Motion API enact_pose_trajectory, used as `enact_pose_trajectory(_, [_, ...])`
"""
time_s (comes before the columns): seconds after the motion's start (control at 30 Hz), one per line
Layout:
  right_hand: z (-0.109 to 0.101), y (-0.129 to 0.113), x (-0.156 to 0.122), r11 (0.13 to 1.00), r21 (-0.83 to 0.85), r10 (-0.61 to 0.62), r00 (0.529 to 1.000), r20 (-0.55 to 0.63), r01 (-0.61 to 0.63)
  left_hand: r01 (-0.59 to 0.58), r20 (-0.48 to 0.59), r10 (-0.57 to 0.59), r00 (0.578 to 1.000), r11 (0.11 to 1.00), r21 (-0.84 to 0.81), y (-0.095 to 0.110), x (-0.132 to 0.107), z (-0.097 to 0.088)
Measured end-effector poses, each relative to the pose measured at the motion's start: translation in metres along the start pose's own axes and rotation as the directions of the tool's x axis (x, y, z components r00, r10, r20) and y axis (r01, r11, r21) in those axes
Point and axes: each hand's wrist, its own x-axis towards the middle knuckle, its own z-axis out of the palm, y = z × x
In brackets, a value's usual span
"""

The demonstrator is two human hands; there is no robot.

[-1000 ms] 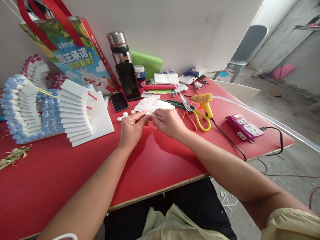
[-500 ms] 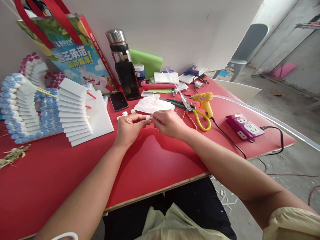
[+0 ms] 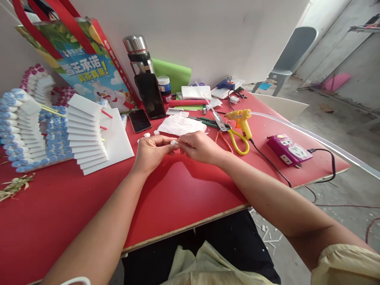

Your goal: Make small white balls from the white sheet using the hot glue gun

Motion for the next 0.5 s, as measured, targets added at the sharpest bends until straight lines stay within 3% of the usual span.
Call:
enact_pose_trajectory(0.3, [0.006, 0.006, 0.002, 0.931, 0.312, 0.202, 0.979, -0.007, -0.189, -0.118, -0.049, 0.126, 0.991, 0.982, 0.151, 0.004, -0.009, 0.012])
enact_pose_trajectory(0.5, [0.0, 0.011, 0.003, 0.802, 0.502, 0.328, 0.941, 0.085, -0.324, -0.029, 0.147, 0.035, 0.989, 0.999, -0.041, 0.002, -0.005, 0.01])
